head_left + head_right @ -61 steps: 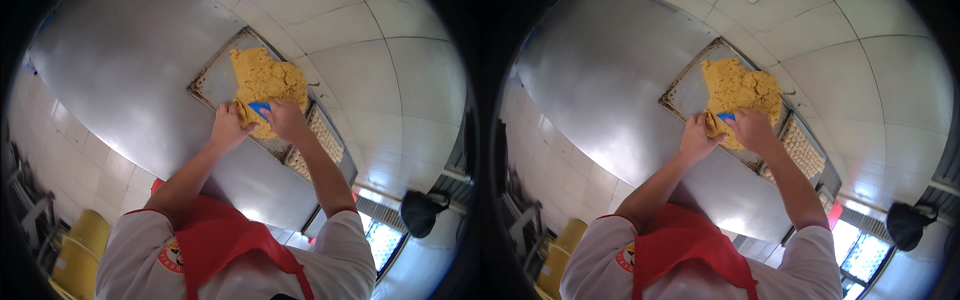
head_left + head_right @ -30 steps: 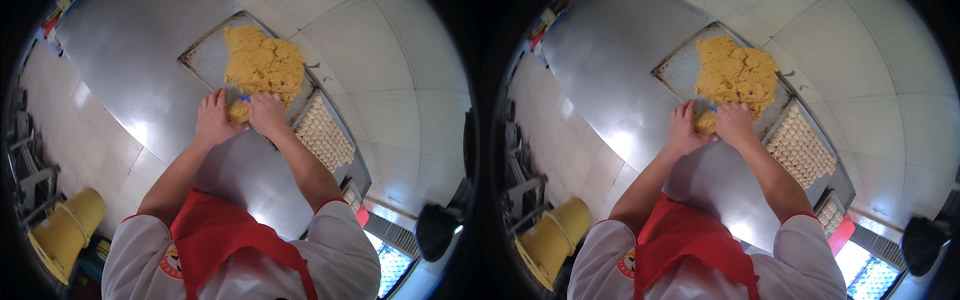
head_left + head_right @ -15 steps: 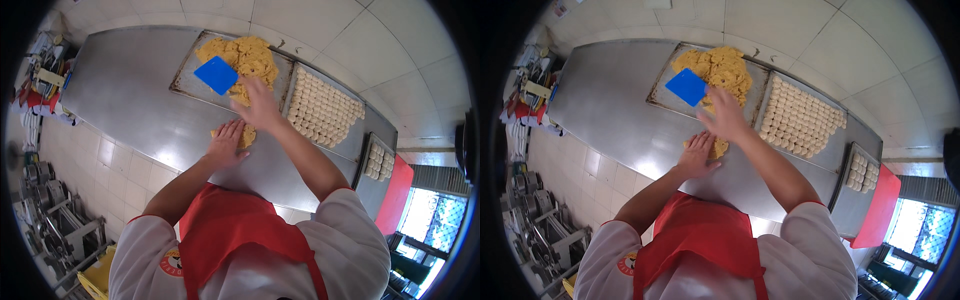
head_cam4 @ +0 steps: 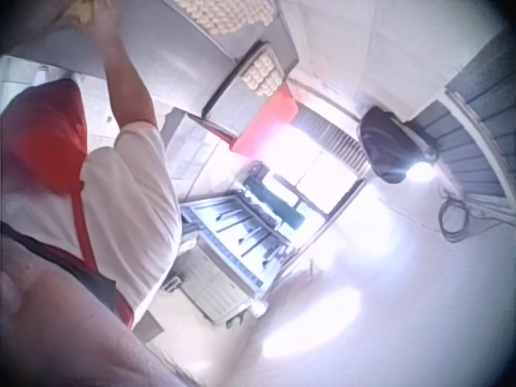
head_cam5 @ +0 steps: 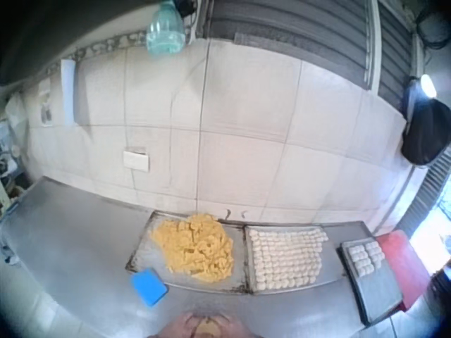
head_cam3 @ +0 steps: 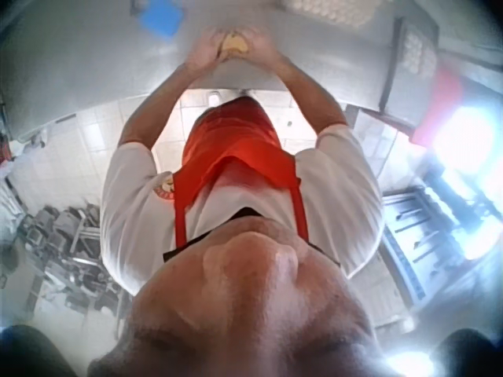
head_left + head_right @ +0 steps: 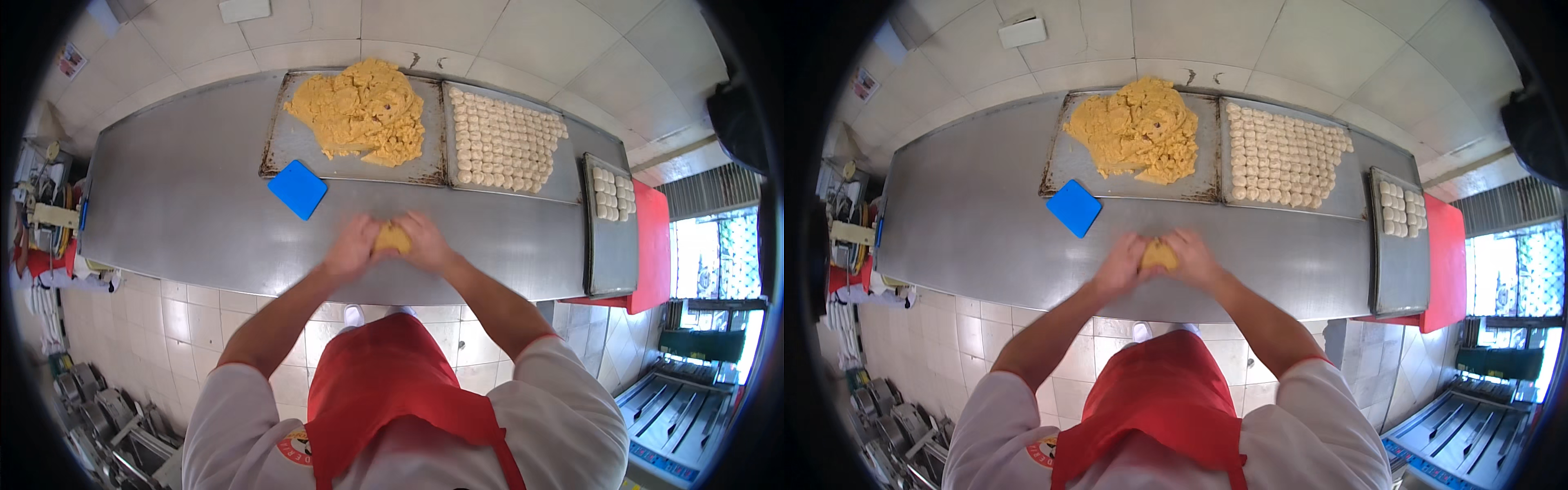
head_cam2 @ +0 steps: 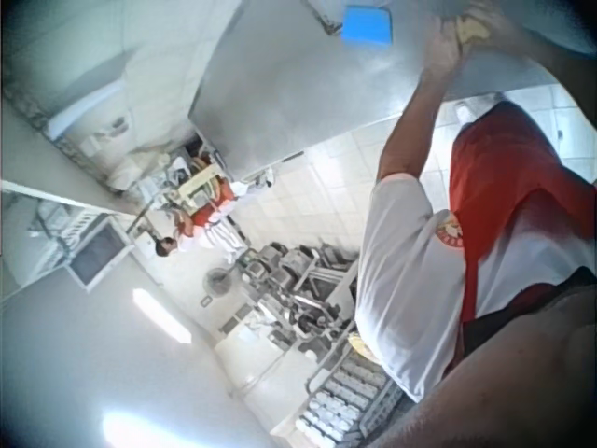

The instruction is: The person fills small pieces of white dough with a yellow filling, rolls them into balls, and places them onto a baking sheet. They open an industrial oven door to look inside before returning to the table to roll a larger piece of dough into a cylinder and cut it into portions using a blue scraper.

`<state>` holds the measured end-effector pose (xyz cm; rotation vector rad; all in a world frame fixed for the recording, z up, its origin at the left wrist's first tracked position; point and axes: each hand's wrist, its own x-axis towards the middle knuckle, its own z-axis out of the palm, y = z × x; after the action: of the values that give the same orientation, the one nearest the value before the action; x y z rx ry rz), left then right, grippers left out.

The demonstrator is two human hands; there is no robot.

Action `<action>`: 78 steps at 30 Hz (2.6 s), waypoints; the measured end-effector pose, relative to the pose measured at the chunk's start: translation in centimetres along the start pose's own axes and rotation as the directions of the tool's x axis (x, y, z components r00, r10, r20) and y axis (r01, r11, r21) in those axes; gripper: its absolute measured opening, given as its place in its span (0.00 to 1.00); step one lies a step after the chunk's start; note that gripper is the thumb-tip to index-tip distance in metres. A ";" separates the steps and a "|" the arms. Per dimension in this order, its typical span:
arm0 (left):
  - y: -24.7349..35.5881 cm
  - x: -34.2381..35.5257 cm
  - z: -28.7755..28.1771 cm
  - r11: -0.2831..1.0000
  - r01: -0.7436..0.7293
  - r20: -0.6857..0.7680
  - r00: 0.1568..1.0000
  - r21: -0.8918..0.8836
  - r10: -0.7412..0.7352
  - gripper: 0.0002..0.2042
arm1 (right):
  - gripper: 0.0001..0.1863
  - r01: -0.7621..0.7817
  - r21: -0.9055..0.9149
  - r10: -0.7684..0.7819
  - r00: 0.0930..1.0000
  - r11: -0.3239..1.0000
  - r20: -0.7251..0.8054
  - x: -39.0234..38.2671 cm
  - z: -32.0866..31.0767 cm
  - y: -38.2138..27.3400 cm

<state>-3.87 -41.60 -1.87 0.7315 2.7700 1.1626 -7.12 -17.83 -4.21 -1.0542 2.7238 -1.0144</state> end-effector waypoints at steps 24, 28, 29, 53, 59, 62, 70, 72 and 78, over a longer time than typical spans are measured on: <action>1.2 6.2 4.0 0.925 0.090 -0.288 0.957 0.369 0.022 0.08 | 0.24 -0.071 -0.371 0.078 0.997 0.926 0.005 2.5 -2.9 -0.4; 2.9 5.5 3.0 0.932 0.004 -0.240 0.967 0.363 0.090 0.11 | 0.24 -0.180 -0.317 0.271 0.923 0.931 0.272 3.5 -6.9 -2.4; 4.2 5.3 3.0 0.945 0.067 -0.168 0.986 0.322 -0.013 0.12 | 0.25 -0.179 -0.311 0.277 0.910 0.933 0.308 1.4 -8.3 -3.4; 6.7 6.4 7.1 0.886 0.096 -0.085 0.994 0.454 -0.064 0.17 | 0.29 -0.023 -0.309 0.102 0.964 0.951 0.245 -2.7 -8.8 3.2; 14.4 0.6 11.0 0.843 0.220 -0.152 0.974 0.490 -0.166 0.22 | 0.29 -0.085 -0.440 0.112 0.993 0.894 0.035 -12.0 -8.1 -1.7; 15.5 -3.3 12.7 0.880 0.197 -0.146 0.978 0.433 -0.147 0.28 | 0.32 -0.102 -0.420 0.089 0.995 0.902 -0.049 -15.5 -6.3 -5.0; 8.9 9.6 10.4 0.752 0.398 -0.345 0.908 0.526 -0.239 0.36 | 0.39 -0.442 -0.506 0.346 0.897 0.741 -0.277 -2.8 -8.3 3.6; 6.6 13.7 8.5 0.730 0.329 -0.385 0.918 0.598 -0.098 0.36 | 0.41 -0.406 -0.582 0.251 0.910 0.705 -0.331 0.4 -9.6 6.4; 9.1 3.0 10.7 0.796 0.089 -0.060 0.996 0.599 -0.066 0.37 | 0.42 -0.188 -0.496 0.180 0.981 0.848 -0.064 -8.9 -7.6 3.3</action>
<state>-0.49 -27.66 -2.94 0.6133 3.1782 0.2464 -4.30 -6.27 -1.79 -0.7963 3.1080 -0.2828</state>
